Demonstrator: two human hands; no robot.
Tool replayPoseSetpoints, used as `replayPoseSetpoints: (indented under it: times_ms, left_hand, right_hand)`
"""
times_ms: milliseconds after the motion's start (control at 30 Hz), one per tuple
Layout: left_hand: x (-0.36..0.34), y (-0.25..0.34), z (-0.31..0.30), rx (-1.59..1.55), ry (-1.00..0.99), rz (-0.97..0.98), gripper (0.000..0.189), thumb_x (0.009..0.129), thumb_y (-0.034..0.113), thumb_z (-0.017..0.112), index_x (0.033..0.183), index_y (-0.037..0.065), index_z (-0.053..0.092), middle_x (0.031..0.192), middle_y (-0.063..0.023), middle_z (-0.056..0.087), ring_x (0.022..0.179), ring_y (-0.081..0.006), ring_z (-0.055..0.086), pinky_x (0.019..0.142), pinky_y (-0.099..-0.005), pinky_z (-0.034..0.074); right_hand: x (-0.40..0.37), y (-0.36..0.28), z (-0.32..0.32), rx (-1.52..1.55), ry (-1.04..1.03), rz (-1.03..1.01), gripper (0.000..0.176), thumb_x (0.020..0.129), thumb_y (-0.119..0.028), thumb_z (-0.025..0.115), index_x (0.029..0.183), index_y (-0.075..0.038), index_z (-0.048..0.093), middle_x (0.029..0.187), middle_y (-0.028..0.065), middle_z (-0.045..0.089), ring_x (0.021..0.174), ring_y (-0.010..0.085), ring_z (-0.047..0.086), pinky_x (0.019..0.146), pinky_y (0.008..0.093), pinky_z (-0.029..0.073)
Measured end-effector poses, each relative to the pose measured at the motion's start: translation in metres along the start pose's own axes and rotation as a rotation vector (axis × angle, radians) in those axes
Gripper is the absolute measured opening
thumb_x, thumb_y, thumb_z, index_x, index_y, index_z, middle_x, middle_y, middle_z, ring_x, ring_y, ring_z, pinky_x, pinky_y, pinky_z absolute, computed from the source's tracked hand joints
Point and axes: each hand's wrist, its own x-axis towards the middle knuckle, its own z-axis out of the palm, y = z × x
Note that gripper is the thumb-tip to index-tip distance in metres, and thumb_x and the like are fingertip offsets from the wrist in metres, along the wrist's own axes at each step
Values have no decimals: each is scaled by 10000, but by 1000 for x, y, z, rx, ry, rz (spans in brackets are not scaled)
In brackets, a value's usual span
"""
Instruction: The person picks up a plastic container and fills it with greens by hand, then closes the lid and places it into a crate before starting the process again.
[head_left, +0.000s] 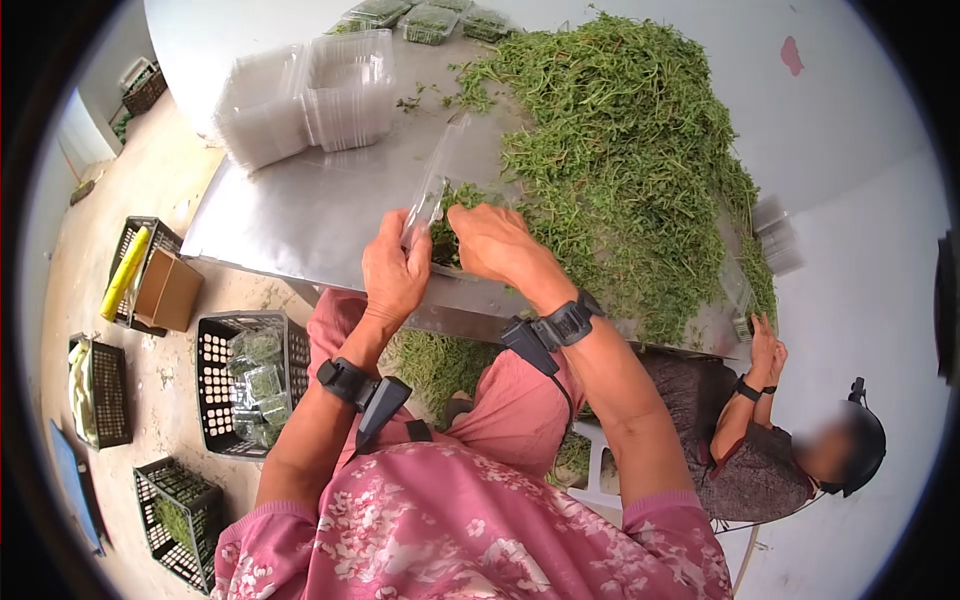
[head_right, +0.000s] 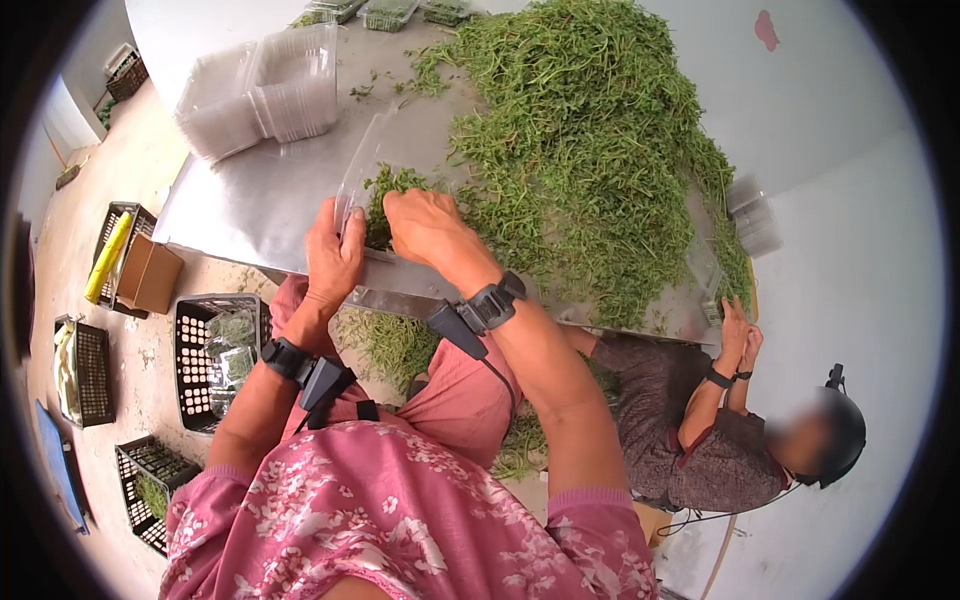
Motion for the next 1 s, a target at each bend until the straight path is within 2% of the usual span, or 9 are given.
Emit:
replayPoseSetpoints:
  times_ms: [133,233,300,367,533,633,733,933,1000]
  left_hand:
    - [-1,-1,0,0,-5,-8,198,909,191,595,1025,33,566,687,-188,613,630,-394,608,595,-444,467]
    - [-1,-2,0,4,-18,-20,207,910,200,598,1029,34,565,691,-188,616,639,-395,613,600,-446,470]
    - [0,-2,0,11,-24,-26,213,910,206,597,1033,35,565,698,-190,622,652,-400,619,606,-449,473]
    - [-1,-2,1,17,-18,-32,218,911,211,595,1037,36,566,708,-194,628,669,-409,625,614,-452,477]
    - [-1,1,0,60,-14,-19,223,911,215,590,1040,35,567,746,-205,642,706,-430,626,632,-463,483]
    - [-1,-1,0,62,-6,-17,225,910,214,589,1044,34,567,759,-208,646,715,-435,626,638,-468,485]
    - [-1,0,1,70,-10,-2,227,909,213,589,1045,33,566,762,-209,647,715,-437,625,639,-469,485]
    - [-1,-1,2,73,-8,-10,213,905,200,595,1036,33,571,744,-201,641,689,-417,627,628,-451,485]
    - [-1,0,2,69,-5,-6,208,903,195,596,1033,33,573,739,-197,640,682,-408,628,624,-445,485]
  right_hand:
    - [-13,18,1,348,240,-173,58,830,-26,575,880,2,565,828,182,624,748,381,622,640,453,485]
    - [-38,39,-16,379,350,-30,110,826,-46,639,891,-5,561,822,142,599,723,320,600,645,406,486]
    - [-60,71,-24,366,368,80,174,819,-119,674,879,-13,549,858,174,586,799,370,573,723,447,471]
    - [-84,111,-30,139,357,222,219,790,-113,719,912,0,577,813,143,589,774,299,589,697,401,481]
    - [-126,179,-22,-192,42,655,341,765,-190,772,953,41,606,989,240,609,922,414,606,791,482,489]
    - [-142,186,0,-151,193,610,282,733,-126,764,846,24,554,783,225,573,761,368,569,678,456,452]
    - [-140,199,7,-63,217,474,247,753,-103,747,847,24,558,759,218,590,717,372,579,656,433,463]
    - [-110,153,-34,217,298,543,158,802,-61,683,894,26,589,764,154,634,763,383,641,702,454,499]
    - [-98,146,-34,288,208,430,191,804,-54,678,958,16,590,883,166,636,812,375,640,730,453,501]
